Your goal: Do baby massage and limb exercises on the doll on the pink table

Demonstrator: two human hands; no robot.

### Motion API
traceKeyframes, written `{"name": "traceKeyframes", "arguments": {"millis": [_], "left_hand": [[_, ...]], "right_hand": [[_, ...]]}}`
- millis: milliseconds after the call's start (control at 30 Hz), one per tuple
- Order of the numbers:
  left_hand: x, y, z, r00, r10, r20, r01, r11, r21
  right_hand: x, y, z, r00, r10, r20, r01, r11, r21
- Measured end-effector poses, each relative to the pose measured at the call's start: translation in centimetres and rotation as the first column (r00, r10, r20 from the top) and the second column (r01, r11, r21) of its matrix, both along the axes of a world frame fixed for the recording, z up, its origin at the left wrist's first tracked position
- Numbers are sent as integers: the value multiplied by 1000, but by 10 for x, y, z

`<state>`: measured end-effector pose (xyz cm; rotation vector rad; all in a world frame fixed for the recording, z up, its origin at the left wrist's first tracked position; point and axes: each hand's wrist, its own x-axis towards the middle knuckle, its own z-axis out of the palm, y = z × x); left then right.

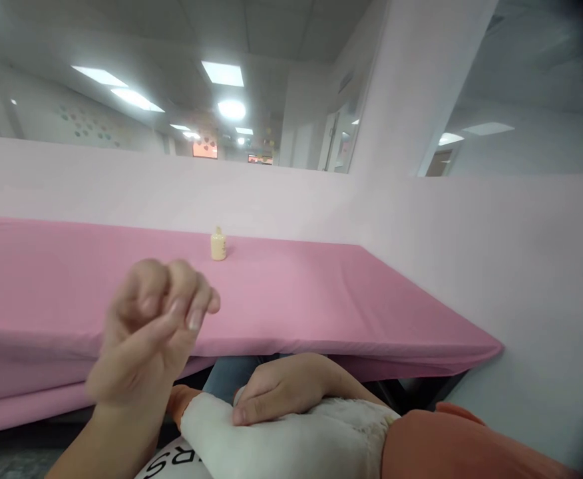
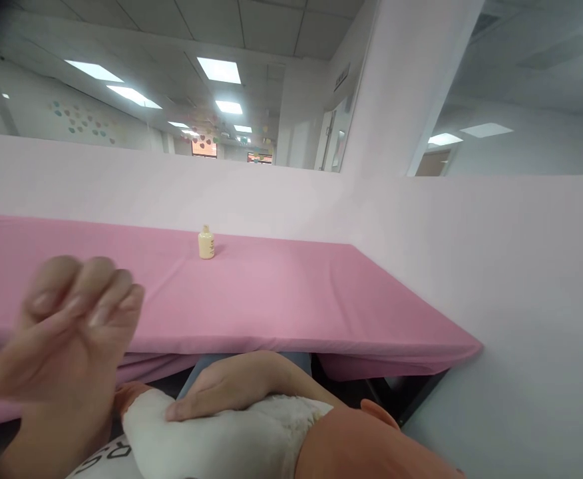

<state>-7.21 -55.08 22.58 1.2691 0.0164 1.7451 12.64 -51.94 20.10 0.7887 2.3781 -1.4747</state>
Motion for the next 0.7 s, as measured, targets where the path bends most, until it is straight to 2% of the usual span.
{"name": "traceKeyframes", "arguments": {"millis": [67, 133, 233, 333, 433, 500, 567, 633, 700], "left_hand": [[8, 6, 11, 996, -83, -7, 83, 997, -4], [14, 11, 14, 992, -124, -34, 123, 992, -42], [18, 16, 8, 987, -143, -78, 138, 988, -73], [17, 19, 1, 980, -168, -103, 159, 983, -91], [18, 22, -3, 975, -188, -119, 175, 978, -114], [20, 24, -5, 971, -201, -127, 183, 973, -137], [22, 26, -7, 970, -210, -125, 190, 970, -153], [23, 27, -8, 969, -214, -122, 194, 968, -162], [24, 28, -10, 969, -217, -120, 196, 967, -164]], "right_hand": [[-1, 2, -1, 998, 12, 62, -13, 1000, 4], [-2, 3, -1, 998, 6, 55, -6, 1000, 7], [-2, 3, 1, 1000, 5, 27, -6, 1000, 18], [2, 1, 7, 999, -48, -7, 48, 998, 49], [13, -1, 13, 963, -187, -193, 218, 964, 151], [20, -3, 14, 892, -329, -308, 405, 886, 224], [26, -6, 14, 849, -434, -301, 511, 821, 255], [32, -7, 14, 863, -459, -212, 501, 836, 226], [42, -3, 11, 886, -426, -184, 455, 873, 173]]}}
